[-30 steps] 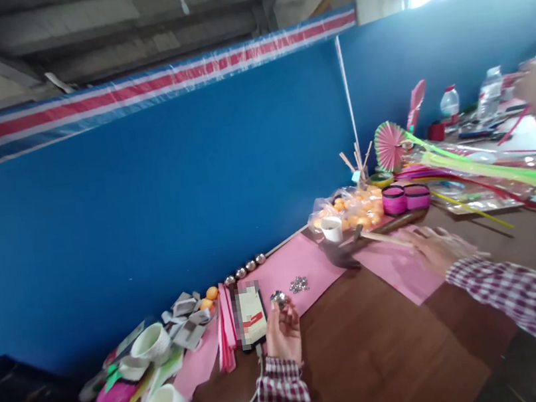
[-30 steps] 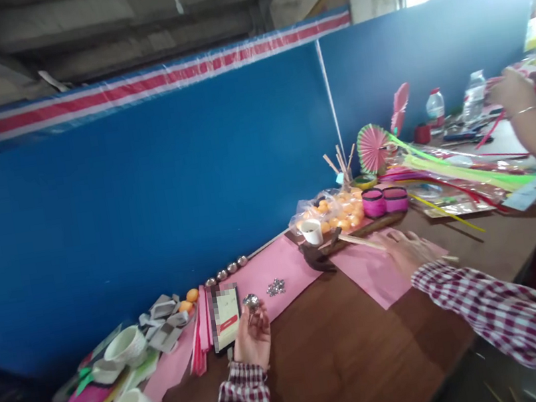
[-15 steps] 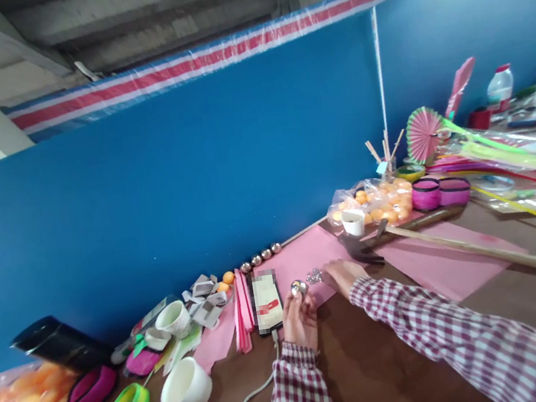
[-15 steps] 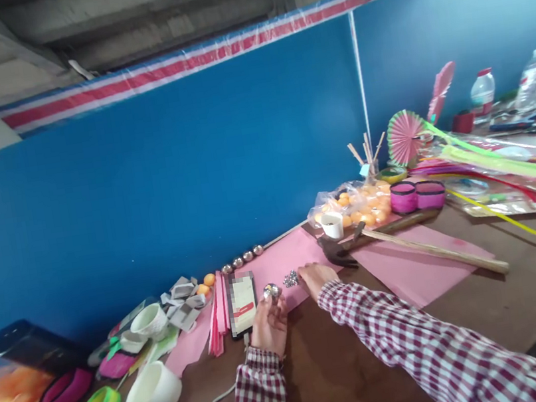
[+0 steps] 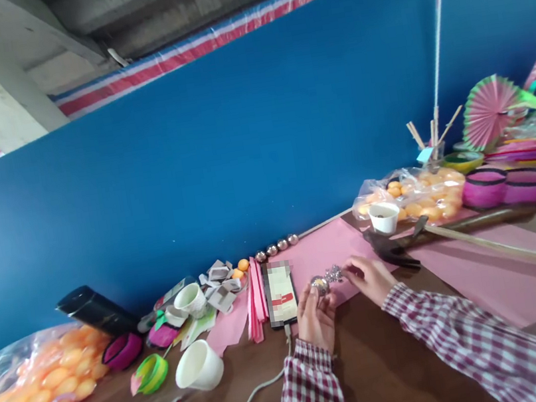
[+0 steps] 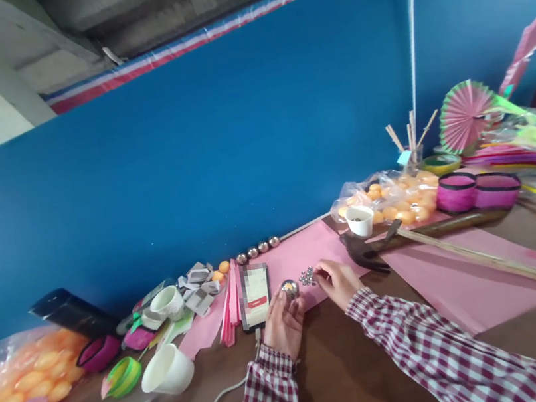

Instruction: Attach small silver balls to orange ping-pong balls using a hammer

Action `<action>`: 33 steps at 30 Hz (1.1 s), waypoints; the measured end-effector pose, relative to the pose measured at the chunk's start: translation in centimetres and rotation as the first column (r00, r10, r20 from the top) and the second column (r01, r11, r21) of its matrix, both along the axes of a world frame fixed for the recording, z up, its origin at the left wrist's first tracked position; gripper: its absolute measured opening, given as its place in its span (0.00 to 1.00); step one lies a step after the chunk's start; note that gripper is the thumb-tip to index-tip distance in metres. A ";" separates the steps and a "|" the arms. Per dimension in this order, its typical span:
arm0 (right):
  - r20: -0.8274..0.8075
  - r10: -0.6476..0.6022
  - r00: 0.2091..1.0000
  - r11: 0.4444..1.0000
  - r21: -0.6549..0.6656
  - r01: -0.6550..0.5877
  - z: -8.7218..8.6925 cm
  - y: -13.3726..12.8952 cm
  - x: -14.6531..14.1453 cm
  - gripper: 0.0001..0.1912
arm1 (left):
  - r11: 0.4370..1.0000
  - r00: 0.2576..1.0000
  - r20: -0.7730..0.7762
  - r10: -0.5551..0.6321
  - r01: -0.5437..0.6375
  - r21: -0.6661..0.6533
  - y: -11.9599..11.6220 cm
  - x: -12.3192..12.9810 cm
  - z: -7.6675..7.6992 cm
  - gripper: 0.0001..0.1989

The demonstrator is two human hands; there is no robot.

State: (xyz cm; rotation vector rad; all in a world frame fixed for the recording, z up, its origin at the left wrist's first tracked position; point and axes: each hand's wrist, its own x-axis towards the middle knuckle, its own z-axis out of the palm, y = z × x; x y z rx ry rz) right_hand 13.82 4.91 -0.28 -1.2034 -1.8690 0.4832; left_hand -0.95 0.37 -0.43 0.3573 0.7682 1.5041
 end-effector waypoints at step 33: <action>-0.552 0.121 0.825 0.909 -0.272 -0.315 0.6 -1.6 -2.1 0.08 | 0.993 0.988 -0.153 0.006 0.012 0.113 0.0 0.6 -0.1 0.16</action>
